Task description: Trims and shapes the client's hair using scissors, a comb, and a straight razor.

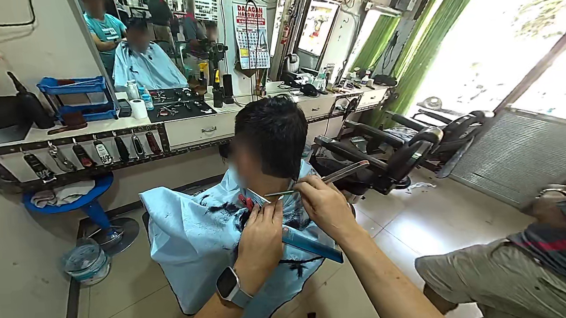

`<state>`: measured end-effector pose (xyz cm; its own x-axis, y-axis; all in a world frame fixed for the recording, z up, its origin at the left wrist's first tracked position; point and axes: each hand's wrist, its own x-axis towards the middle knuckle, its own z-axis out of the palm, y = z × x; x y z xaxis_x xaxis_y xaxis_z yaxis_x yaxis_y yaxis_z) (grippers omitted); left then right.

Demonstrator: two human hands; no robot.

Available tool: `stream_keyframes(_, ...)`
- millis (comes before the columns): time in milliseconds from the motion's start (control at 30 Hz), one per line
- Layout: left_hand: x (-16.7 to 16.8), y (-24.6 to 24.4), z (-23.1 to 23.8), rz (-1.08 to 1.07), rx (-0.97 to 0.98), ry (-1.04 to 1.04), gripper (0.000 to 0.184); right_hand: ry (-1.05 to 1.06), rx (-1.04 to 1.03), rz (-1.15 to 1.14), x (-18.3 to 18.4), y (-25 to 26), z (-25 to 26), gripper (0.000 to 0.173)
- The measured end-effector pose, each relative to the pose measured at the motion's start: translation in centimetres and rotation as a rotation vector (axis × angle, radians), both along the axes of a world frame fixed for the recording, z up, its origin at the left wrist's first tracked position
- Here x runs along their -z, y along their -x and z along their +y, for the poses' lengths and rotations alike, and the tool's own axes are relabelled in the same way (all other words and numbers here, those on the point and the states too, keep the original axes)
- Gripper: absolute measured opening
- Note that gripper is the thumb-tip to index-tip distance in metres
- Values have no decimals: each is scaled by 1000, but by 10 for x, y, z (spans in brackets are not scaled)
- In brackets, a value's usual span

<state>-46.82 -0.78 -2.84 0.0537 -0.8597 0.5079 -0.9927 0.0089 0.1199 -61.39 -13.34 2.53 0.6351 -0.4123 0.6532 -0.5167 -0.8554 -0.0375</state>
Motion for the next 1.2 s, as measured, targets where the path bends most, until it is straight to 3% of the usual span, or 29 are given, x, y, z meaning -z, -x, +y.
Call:
stream_keyframes(133, 3, -1, 0, -3, -1, 16, 54, 9, -17, -19, -1, 1, -3, 24)
stream_keyframes(233, 4, -3, 0, -15, 15, 36, 50, -103, -81, -44, -6, 8, -7, 24)
stream_keyframes(300, 7, -6, 2, -26, 45, 84, 44, -294, -182, -251, -16, 24, -9, 23)
stream_keyframes(400, 6, -8, 14, 45, 110, 329, 29, -754, -399, -586, -18, 53, -2, 24)
stream_keyframes(467, -3, -5, 24, 216, 151, 483, 20, -918, -537, -651, -7, 61, 7, 24)
stream_keyframes(533, -12, 9, 29, 547, 202, 562, 17, -997, -638, -675, 10, 56, 21, 22)
stream_keyframes(633, -21, 35, 23, 980, 251, 626, 29, -992, -717, -659, 26, 42, 35, 24)
stream_keyframes(767, -31, 61, 9, 1168, 211, 737, 24, -993, -754, -590, 36, 36, 30, 24)
stream_keyframes(900, -32, 72, 7, 1115, 152, 834, 20, -1005, -809, -469, 38, 46, 2, 24)
stream_keyframes(1000, -28, 75, 10, 949, 84, 819, 14, -900, -769, -428, 30, 55, -34, 22)
stream_keyframes(1100, -14, 88, 11, 538, 4, 327, 4, -797, -676, -486, 6, 61, -76, 25)
stream_keyframes(1167, -7, 101, 0, 276, -66, 48, 28, -702, -650, -478, -9, 58, -100, 27)
stream_keyframes(1200, -4, 104, -6, 199, -104, 27, 36, -646, -641, -461, -15, 55, -108, 27)
